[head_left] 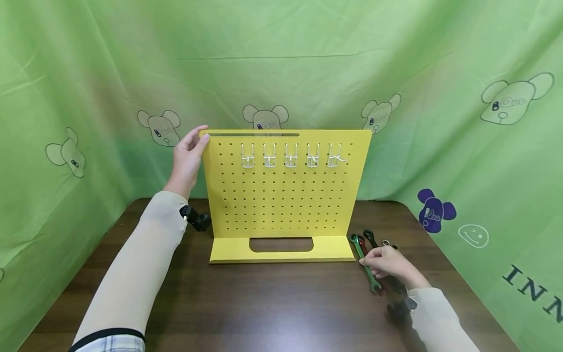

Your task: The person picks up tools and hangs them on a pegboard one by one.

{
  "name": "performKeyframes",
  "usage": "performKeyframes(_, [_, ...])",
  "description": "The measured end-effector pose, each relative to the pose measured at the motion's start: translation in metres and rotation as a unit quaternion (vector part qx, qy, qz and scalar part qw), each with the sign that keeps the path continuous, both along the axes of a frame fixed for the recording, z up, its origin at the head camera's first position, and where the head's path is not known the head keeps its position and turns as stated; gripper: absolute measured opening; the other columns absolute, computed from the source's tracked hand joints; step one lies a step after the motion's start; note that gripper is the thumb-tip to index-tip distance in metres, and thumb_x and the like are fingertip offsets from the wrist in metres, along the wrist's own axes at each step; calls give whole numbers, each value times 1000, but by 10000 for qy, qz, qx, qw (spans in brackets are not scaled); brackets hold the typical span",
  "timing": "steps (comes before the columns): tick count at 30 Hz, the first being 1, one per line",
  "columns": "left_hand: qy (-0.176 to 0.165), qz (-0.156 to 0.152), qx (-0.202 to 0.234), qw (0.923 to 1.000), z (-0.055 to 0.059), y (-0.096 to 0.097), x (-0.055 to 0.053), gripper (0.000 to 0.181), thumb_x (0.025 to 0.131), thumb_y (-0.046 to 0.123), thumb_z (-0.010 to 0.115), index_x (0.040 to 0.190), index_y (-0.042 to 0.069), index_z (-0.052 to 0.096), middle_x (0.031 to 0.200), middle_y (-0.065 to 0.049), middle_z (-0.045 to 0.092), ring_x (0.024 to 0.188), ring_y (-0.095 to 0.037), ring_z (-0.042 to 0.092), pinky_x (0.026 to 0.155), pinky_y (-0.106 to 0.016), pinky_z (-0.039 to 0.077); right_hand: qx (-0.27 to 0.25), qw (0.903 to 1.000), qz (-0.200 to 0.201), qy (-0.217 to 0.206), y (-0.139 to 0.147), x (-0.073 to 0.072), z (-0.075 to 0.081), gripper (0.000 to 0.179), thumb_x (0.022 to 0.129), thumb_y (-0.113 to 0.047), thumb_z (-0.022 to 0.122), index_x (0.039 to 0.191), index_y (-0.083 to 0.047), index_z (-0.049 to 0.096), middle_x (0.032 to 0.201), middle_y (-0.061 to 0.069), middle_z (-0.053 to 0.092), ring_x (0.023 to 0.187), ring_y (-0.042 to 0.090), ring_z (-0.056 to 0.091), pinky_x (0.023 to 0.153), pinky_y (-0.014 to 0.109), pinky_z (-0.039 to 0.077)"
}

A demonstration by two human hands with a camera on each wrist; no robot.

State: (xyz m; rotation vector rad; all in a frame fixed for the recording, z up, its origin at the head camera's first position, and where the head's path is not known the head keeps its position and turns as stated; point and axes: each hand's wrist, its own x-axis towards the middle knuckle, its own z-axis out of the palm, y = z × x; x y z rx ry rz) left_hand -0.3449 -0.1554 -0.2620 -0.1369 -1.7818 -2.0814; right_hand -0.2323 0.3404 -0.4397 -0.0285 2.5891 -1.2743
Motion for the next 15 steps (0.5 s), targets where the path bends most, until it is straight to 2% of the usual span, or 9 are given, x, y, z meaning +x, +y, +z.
performKeyframes(8, [-5, -26, 11, 10000, -1, 0, 1, 30, 99, 20, 66, 129, 20, 68, 104, 0, 59, 95, -11, 55, 87, -24, 50, -733, 9958, 535, -107, 8, 2, 12, 19, 100, -13, 63, 95, 4, 55, 68, 3, 52, 65, 16, 52, 59, 29, 54])
performKeyframes(11, [-19, -42, 2, 10000, 1, -1, 2, 31, 99, 20, 65, 130, 19, 67, 106, 0, 59, 97, -11, 55, 91, -26, 50, -896, 9944, 535, -138, 8, 2, 15, 19, 100, -12, 62, 99, 4, 52, 66, 2, 48, 64, 15, 51, 57, 27, 52])
performKeyframes(15, [-64, -60, -41, 10000, 2, 0, 3, 33, 99, 21, 65, 132, 18, 66, 107, -1, 59, 97, -12, 56, 93, -28, 49, -848, 9952, 480, -99, 5, 4, 21, 21, 100, -14, 63, 103, 4, 52, 67, 3, 49, 66, 16, 53, 57, 30, 55])
